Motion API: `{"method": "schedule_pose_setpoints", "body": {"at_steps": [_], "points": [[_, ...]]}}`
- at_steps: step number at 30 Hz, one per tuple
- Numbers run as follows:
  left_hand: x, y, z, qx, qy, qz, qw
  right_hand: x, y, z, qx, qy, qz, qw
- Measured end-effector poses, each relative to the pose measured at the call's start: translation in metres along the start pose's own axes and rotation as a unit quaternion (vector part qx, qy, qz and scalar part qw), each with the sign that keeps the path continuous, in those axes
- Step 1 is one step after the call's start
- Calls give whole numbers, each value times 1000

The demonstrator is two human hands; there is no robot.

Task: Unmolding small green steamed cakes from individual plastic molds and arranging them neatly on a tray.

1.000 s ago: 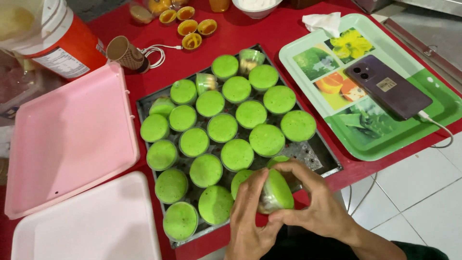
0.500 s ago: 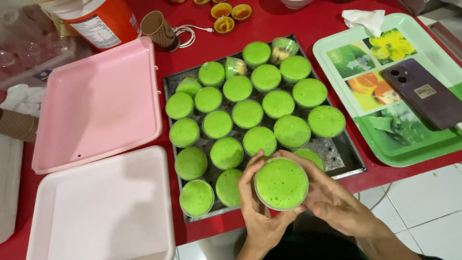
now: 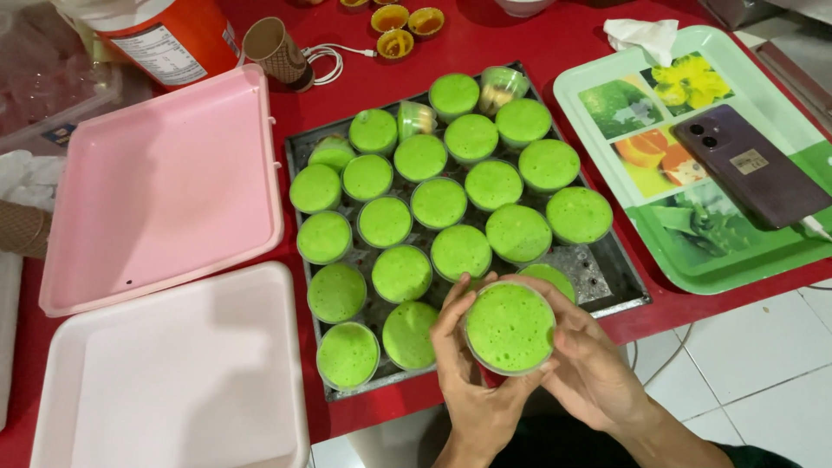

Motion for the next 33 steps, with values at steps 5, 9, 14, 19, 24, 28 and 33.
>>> {"method": "schedule_pose_setpoints", "body": {"at_steps": [5,9,14,19,24,28,33], "points": [[-6,17,7,-208,-40,58,976,-3,-5,9,63,38,23,997],[-16,28,13,-227,-87,80,967,-3,-12,7,97,22,9,995],[-21,30,18,-253,-188,116,942,-3,-14,-5,118,-30,10,993],[-24,32,16,-294,-158,73,940,-1,-10,-6,71,-34,-13,997],[-20,31,12,-308,-104,65,944,-1,-7,-9,1,-65,-18,998],[-19,27,11,-301,-93,48,948,-2,-5,-4,14,-43,-28,999],[-19,24,13,-285,-140,42,947,-2,-15,-2,51,-46,-2,998]]}}
Point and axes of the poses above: each hand's wrist, its own x-axis away from the middle knuckle, its own z-axis out of the back of the hand, y = z × x, the point moved 1 cm from there along -x, towards the middle knuckle, and after that the axes turned 6 degrees about -z, right-handed, at the moved point
